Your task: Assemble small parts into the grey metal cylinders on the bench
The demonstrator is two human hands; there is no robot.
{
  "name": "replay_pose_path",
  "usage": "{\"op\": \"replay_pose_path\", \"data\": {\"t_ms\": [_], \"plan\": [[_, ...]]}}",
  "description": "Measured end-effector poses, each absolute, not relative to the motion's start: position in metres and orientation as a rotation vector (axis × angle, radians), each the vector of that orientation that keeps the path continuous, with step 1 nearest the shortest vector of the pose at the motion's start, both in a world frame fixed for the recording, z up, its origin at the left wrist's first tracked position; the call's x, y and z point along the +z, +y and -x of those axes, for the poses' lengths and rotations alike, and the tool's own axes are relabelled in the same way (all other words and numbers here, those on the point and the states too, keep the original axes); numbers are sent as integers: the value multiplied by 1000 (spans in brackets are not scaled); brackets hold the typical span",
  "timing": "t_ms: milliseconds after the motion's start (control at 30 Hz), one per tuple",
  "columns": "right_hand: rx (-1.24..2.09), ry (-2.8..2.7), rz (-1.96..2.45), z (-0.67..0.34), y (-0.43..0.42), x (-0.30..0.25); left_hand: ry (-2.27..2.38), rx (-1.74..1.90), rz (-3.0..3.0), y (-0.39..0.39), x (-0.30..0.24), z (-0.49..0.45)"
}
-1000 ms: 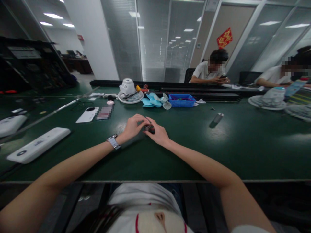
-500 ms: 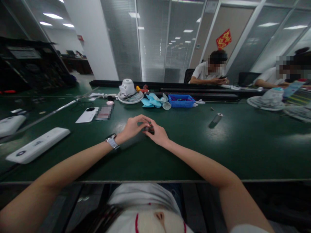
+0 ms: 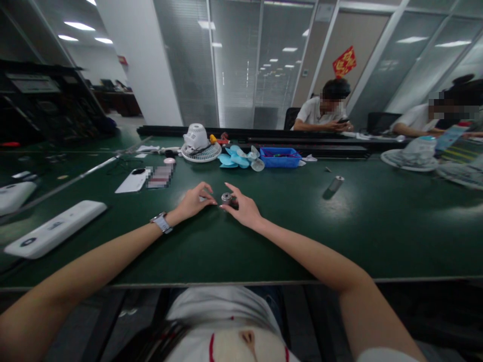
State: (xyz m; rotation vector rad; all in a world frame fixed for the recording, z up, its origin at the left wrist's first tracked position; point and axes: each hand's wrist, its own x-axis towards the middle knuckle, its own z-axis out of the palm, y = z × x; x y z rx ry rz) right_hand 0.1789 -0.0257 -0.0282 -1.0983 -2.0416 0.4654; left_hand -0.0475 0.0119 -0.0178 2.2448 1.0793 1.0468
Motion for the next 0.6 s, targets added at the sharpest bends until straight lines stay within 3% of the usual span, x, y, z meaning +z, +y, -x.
{"op": "replay_pose_path", "data": {"t_ms": [200, 400, 600], "plan": [[398, -2020, 1140, -216, -7, -18, 1057, 1086, -2026, 11, -22, 48], [-146, -1569, 1717, -345, 43, -9, 1278, 1356, -1624, 30, -28, 53], [-193, -1276, 2100, -417, 52, -22, 1419, 1417, -1528, 34, -29, 55]]}}
